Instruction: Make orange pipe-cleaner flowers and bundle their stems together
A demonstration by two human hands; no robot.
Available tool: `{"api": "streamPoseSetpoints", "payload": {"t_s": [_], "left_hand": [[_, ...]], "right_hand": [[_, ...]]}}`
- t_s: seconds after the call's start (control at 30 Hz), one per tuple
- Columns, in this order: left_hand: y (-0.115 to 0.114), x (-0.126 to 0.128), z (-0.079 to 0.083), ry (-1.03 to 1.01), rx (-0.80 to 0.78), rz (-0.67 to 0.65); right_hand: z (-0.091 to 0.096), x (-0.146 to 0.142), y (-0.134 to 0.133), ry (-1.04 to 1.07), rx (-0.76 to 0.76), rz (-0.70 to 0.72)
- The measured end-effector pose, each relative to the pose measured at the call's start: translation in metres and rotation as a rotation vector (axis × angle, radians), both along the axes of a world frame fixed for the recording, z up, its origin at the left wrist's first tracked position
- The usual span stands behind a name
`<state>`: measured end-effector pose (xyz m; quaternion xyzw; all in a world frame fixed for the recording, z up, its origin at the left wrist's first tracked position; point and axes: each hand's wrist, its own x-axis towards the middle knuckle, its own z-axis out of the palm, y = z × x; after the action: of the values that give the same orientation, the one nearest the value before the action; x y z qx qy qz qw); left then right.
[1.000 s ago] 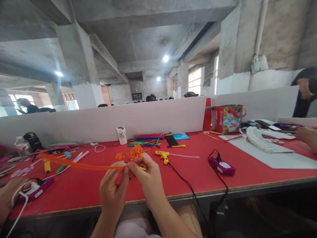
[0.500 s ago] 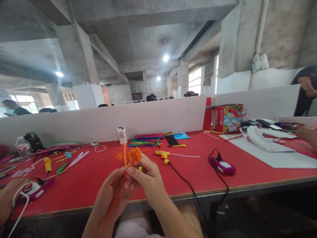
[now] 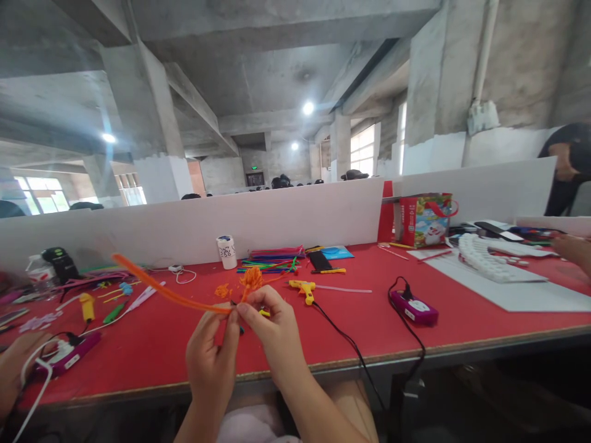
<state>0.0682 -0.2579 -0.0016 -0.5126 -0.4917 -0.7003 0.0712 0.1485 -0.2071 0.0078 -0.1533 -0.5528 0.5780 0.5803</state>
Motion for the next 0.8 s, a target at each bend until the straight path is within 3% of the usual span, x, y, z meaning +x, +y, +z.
{"api": "streamPoseSetpoints", "payload": {"t_s": [0.07,0.13,0.23,0.3,0.5,0.57,0.67,0.8], "left_hand": [[0.000,0.000,-0.001,0.021,0.052,0.003],[0.000,0.000,0.000,-0.106,0.023,-0.106],[0.000,-0.001,0.004,-0.495,-0.124,-0.482],[-0.001,-0.002,0.008,-0.652,-0.203,-0.684],[-0.007,0.001,0.017,-0.921,-0.339,-1.058],[-0.007,0.003,0.018,-0.914,-0.335,-1.039],[-0.005,0.006,0.018,-0.787,-0.288,-0.865],[-0.005,0.006,0.012,-0.406,-0.108,-0.335]], "right_hand": [[0.001,0.004,-0.001,-0.017,0.048,-0.015],[0.002,0.008,-0.003,-0.034,0.108,-0.025],[0.004,0.012,-0.006,-0.048,0.175,-0.004],[0.005,0.013,-0.008,-0.031,0.167,0.057],[0.000,0.012,-0.005,0.032,-0.016,0.305],[-0.001,0.012,-0.004,0.038,-0.036,0.342],[0.000,0.010,-0.004,0.073,0.008,0.294],[0.005,0.006,-0.006,0.066,0.068,0.057]]}}
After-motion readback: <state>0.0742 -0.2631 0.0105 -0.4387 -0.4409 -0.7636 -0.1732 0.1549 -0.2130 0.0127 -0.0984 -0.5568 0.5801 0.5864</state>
